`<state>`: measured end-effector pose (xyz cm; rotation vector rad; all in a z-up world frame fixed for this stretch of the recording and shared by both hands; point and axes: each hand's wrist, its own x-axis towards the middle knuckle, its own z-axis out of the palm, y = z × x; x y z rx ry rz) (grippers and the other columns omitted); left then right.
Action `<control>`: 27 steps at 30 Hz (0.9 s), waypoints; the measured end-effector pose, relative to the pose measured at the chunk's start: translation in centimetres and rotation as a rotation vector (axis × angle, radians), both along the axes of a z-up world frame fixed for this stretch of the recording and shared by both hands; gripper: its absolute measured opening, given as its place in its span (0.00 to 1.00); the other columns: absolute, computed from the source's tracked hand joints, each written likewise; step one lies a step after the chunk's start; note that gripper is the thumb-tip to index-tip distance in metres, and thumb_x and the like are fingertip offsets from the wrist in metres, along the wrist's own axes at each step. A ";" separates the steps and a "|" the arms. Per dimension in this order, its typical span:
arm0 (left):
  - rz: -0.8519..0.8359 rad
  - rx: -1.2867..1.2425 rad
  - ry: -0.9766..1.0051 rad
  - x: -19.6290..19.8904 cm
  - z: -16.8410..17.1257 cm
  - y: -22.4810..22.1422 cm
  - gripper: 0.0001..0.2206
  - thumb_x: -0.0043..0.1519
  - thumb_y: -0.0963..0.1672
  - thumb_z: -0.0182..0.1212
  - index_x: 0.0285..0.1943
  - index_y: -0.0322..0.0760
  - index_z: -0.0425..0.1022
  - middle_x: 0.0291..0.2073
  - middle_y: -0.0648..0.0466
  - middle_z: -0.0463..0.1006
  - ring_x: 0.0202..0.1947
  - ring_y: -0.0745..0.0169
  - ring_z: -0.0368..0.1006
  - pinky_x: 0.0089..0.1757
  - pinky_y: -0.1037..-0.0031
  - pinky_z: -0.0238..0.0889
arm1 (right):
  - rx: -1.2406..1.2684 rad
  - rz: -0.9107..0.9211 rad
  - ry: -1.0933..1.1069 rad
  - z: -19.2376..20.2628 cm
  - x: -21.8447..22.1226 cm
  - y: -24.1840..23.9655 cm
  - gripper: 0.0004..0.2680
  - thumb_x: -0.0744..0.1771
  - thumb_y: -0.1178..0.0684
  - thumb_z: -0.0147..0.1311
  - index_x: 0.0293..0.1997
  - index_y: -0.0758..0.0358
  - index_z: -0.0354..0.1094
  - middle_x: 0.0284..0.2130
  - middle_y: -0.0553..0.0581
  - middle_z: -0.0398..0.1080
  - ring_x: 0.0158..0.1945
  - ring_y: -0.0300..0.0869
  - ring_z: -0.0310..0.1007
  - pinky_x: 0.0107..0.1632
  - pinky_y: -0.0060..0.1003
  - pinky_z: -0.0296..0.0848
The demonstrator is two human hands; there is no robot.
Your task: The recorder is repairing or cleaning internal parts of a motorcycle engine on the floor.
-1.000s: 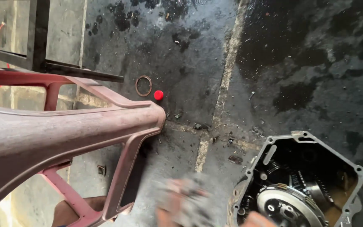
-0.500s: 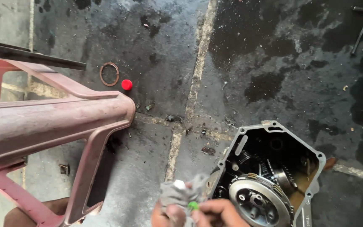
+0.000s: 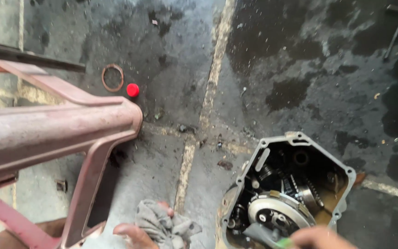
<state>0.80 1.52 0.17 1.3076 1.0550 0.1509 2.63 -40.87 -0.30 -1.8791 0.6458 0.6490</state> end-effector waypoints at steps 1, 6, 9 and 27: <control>0.006 0.000 0.011 0.3 1.2 -0.1 0.53 0.51 0.74 0.36 0.41 0.20 0.70 0.30 0.46 0.76 0.29 0.54 0.70 0.35 0.64 0.70 | -0.037 -0.005 0.037 -0.1 -0.4 -0.4 0.10 0.63 0.58 0.69 0.45 0.69 0.74 0.31 0.61 0.75 0.40 0.49 0.79 0.47 0.45 0.84; -0.019 -0.086 0.135 3.9 5.0 1.1 0.49 0.51 0.72 0.40 0.41 0.21 0.71 0.28 0.41 0.78 0.27 0.50 0.73 0.35 0.61 0.72 | 0.224 -0.072 0.266 -6.1 -1.9 -3.0 0.11 0.63 0.60 0.67 0.47 0.68 0.74 0.37 0.59 0.78 0.44 0.47 0.80 0.51 0.47 0.78; -0.060 -0.143 0.234 4.2 6.2 2.3 0.45 0.51 0.70 0.44 0.42 0.23 0.72 0.28 0.37 0.80 0.26 0.47 0.76 0.34 0.59 0.74 | 0.244 -0.091 0.294 -17.0 -1.7 -9.2 0.10 0.63 0.60 0.67 0.46 0.68 0.74 0.36 0.59 0.78 0.43 0.47 0.80 0.50 0.46 0.78; -0.463 0.253 0.458 5.5 7.3 -1.7 0.29 0.62 0.58 0.48 0.49 0.30 0.81 0.36 0.40 0.84 0.38 0.50 0.84 0.46 0.61 0.74 | 0.331 -0.256 0.509 -27.7 -21.3 -20.7 0.11 0.63 0.56 0.65 0.46 0.69 0.76 0.31 0.58 0.75 0.37 0.44 0.76 0.45 0.43 0.75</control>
